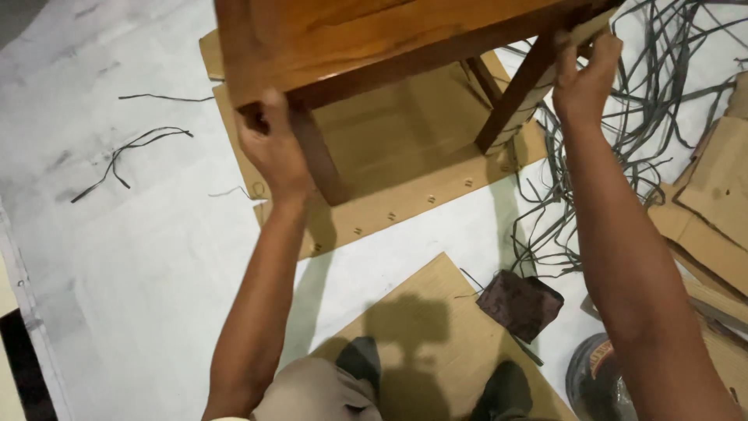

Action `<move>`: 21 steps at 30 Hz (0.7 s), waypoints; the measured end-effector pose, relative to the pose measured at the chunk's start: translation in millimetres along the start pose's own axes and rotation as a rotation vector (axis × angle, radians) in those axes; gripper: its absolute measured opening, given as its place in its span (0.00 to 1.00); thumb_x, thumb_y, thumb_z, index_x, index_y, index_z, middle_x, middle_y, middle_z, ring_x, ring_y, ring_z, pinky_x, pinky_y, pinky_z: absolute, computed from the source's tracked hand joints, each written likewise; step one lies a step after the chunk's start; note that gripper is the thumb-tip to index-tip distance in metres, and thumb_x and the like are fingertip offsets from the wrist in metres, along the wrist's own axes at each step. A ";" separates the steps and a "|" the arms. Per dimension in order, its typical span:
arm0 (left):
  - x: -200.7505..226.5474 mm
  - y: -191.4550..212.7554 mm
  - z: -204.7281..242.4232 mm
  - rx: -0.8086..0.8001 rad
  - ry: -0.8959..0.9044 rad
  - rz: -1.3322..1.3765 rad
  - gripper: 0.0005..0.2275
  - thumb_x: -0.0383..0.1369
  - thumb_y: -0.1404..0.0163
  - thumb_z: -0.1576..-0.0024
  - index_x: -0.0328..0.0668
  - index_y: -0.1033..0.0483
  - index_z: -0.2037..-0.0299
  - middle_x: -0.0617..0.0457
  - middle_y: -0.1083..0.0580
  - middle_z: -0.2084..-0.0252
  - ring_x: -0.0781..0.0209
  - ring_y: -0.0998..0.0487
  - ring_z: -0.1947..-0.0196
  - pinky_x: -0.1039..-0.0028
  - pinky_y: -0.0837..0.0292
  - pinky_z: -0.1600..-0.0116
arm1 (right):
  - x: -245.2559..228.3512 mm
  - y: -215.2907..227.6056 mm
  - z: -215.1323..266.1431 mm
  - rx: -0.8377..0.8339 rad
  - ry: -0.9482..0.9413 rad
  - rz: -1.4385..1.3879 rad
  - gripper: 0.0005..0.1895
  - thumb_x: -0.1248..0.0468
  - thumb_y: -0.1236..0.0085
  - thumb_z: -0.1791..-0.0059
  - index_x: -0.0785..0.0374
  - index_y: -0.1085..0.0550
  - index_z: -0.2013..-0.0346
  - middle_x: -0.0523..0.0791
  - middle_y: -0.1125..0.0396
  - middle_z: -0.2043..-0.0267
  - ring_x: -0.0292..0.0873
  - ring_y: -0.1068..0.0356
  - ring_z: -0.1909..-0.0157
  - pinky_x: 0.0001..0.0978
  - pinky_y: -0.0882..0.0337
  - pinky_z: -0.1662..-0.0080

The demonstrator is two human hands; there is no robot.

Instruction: Secure cardboard protection around wooden table legs using plastic ties.

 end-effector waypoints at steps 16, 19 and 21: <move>30.3 -9.2 17.0 -0.153 -0.072 -0.065 0.22 0.46 0.43 0.39 0.40 0.32 0.43 0.51 0.27 0.54 0.59 0.26 0.56 0.69 0.29 0.46 | -171.1 -23.9 9.7 -0.109 -0.352 -0.492 0.40 0.49 0.50 0.34 0.65 0.61 0.21 0.60 0.82 0.18 0.63 0.65 0.12 0.50 0.56 0.13; 34.3 -12.6 18.3 -0.151 -0.080 -0.092 0.21 0.45 0.43 0.39 0.40 0.32 0.44 0.52 0.29 0.55 0.60 0.28 0.57 0.70 0.30 0.47 | -155.6 -30.7 13.1 -0.089 -0.272 -0.440 0.42 0.50 0.44 0.31 0.60 0.62 0.19 0.53 0.81 0.16 0.60 0.69 0.09 0.59 0.53 0.09; 33.3 -24.3 21.4 -0.154 -0.090 -0.082 0.22 0.44 0.43 0.39 0.41 0.33 0.43 0.51 0.29 0.52 0.57 0.26 0.52 0.66 0.29 0.43 | -163.4 -24.9 -1.5 -0.075 -0.172 -0.528 0.32 0.58 0.45 0.31 0.56 0.55 0.23 0.52 0.65 0.20 0.60 0.55 0.15 0.56 0.49 0.13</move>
Point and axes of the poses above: each hand's wrist, its own z-axis away from the middle knuckle, its own y-axis out of the back of the hand, x = y × z, the point moved 10 cm from there along -z, towards the middle knuckle
